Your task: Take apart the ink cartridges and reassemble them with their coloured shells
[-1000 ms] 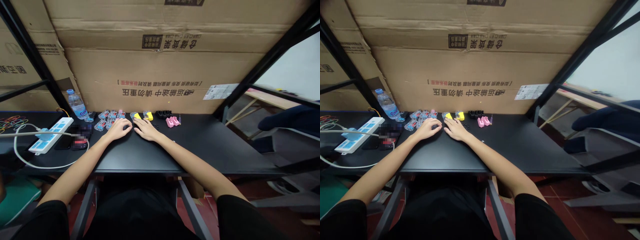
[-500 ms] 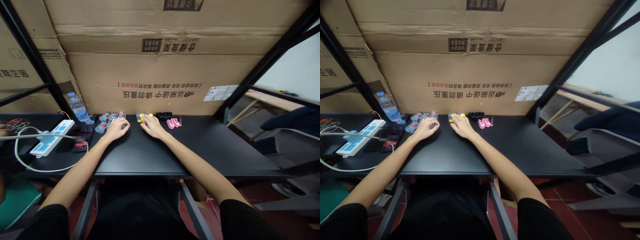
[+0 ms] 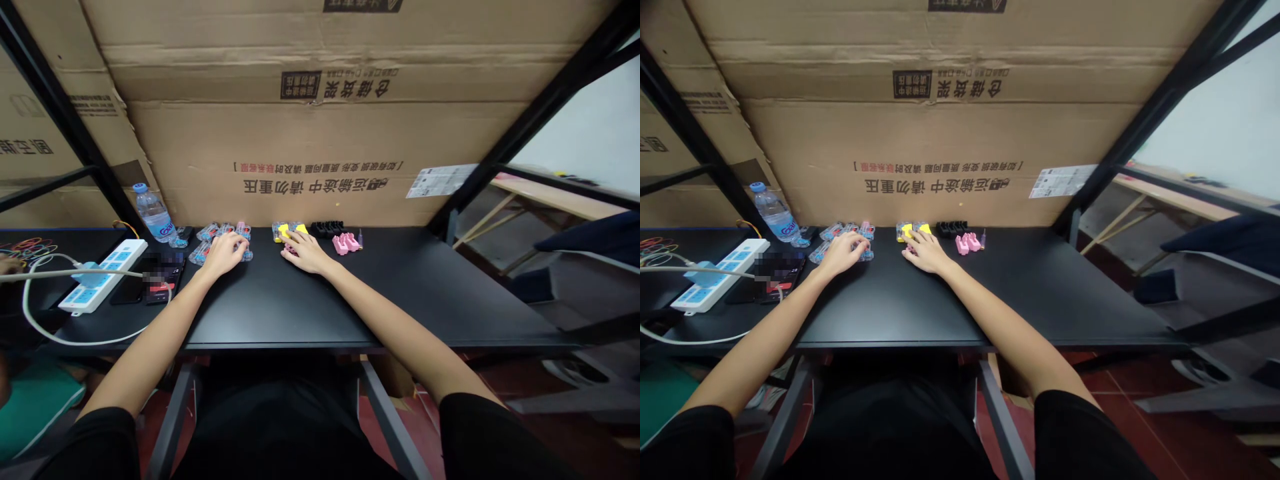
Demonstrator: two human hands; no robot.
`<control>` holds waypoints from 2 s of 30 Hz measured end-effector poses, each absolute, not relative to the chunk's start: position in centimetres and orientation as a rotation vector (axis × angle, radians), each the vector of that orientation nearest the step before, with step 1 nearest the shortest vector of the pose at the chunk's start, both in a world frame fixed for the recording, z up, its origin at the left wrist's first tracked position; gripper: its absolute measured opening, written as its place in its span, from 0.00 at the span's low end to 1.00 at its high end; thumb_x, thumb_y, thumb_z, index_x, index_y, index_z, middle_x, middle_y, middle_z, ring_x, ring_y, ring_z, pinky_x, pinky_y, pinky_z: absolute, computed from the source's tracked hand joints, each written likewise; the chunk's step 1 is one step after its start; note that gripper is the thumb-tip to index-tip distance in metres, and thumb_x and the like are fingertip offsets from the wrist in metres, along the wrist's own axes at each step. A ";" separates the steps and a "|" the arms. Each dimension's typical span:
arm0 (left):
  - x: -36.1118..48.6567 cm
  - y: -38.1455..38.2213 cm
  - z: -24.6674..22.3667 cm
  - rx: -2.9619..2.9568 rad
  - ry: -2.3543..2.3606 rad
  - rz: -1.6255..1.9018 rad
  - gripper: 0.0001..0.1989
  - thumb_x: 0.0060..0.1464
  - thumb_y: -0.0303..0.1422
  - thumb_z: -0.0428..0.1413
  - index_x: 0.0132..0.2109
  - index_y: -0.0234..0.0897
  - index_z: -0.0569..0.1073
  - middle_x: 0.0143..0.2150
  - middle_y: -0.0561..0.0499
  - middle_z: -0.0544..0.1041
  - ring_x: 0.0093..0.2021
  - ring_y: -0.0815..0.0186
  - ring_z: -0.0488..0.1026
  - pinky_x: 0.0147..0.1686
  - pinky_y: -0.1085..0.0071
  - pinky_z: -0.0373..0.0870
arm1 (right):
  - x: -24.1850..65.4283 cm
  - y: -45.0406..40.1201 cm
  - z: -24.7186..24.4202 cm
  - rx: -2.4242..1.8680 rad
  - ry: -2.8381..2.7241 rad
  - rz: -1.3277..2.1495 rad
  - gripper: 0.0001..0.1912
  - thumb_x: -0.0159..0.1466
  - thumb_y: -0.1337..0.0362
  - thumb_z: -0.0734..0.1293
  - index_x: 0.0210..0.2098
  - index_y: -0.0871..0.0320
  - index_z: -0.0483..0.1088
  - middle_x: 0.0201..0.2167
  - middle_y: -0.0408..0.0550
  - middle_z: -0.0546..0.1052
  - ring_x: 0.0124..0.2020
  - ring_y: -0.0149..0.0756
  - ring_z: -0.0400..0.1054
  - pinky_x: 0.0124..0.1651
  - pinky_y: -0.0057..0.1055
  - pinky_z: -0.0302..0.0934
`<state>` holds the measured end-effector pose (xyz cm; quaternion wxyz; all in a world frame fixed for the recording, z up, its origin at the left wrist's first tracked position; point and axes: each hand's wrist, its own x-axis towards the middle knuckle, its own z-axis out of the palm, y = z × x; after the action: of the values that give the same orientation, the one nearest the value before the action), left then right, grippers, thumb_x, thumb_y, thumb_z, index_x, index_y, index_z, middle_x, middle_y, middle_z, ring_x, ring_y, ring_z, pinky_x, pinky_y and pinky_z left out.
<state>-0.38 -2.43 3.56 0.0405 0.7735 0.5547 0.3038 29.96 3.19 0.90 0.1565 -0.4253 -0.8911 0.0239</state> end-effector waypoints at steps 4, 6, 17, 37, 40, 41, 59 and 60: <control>-0.5 -2.6 3.7 2.344 1.795 0.875 0.14 0.71 0.33 0.51 0.49 0.44 0.82 0.54 0.46 0.83 0.59 0.50 0.76 0.62 0.52 0.66 | 30.6 3.1 0.8 -1.218 -2.508 0.037 0.29 0.79 0.50 0.58 0.74 0.54 0.69 0.75 0.60 0.68 0.76 0.57 0.60 0.77 0.56 0.53; -0.6 -2.7 3.7 2.346 1.822 0.843 0.15 0.71 0.30 0.50 0.51 0.45 0.81 0.55 0.45 0.83 0.60 0.49 0.75 0.62 0.49 0.65 | 30.8 3.2 0.5 -1.201 -2.492 0.034 0.29 0.79 0.50 0.58 0.72 0.55 0.70 0.74 0.61 0.69 0.75 0.57 0.61 0.76 0.57 0.54; 0.9 -3.1 2.5 2.452 1.437 0.846 0.12 0.72 0.34 0.52 0.48 0.44 0.81 0.55 0.47 0.81 0.60 0.51 0.75 0.63 0.49 0.61 | 35.9 4.4 5.8 -1.442 -2.105 -0.124 0.19 0.74 0.61 0.61 0.53 0.60 0.82 0.54 0.62 0.83 0.57 0.54 0.76 0.64 0.48 0.68; 1.3 -2.9 2.6 2.333 1.529 1.017 0.11 0.70 0.37 0.56 0.45 0.42 0.82 0.53 0.45 0.83 0.59 0.49 0.75 0.66 0.45 0.64 | 35.7 2.8 6.8 -1.215 -1.908 0.576 0.19 0.67 0.50 0.70 0.27 0.58 0.79 0.28 0.50 0.81 0.31 0.39 0.73 0.39 0.35 0.65; 2.2 -3.5 3.1 2.172 1.331 1.127 0.13 0.72 0.43 0.56 0.52 0.44 0.81 0.55 0.46 0.84 0.60 0.51 0.76 0.67 0.47 0.65 | 31.9 1.3 5.8 -0.928 -1.954 0.859 0.25 0.68 0.42 0.71 0.28 0.58 0.76 0.26 0.46 0.77 0.28 0.35 0.69 0.35 0.33 0.63; 2.6 -3.7 3.2 2.087 1.232 1.151 0.15 0.71 0.45 0.56 0.55 0.44 0.79 0.55 0.46 0.84 0.60 0.53 0.77 0.66 0.50 0.68 | 30.7 0.7 5.4 -0.872 -1.972 0.935 0.26 0.67 0.41 0.71 0.29 0.58 0.76 0.25 0.45 0.76 0.27 0.34 0.68 0.33 0.32 0.62; 3.8 -4.1 3.1 1.900 1.147 1.101 0.20 0.62 0.49 0.65 0.53 0.40 0.80 0.52 0.45 0.86 0.54 0.55 0.83 0.62 0.55 0.73 | 32.5 1.8 4.5 -1.141 -2.451 0.483 0.07 0.68 0.61 0.74 0.38 0.55 0.85 0.41 0.50 0.88 0.40 0.43 0.80 0.46 0.35 0.68; 3.8 -4.2 3.1 1.902 1.149 1.098 0.21 0.62 0.49 0.65 0.54 0.40 0.80 0.52 0.45 0.86 0.53 0.55 0.83 0.62 0.55 0.73 | 32.4 1.8 4.3 -1.146 -2.464 0.454 0.07 0.68 0.61 0.74 0.38 0.55 0.86 0.42 0.50 0.88 0.40 0.43 0.80 0.46 0.35 0.68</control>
<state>3.79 -4.16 3.05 0.3253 0.7256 0.4384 0.4190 32.38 1.80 4.32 0.1922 -0.4081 -0.8777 0.1618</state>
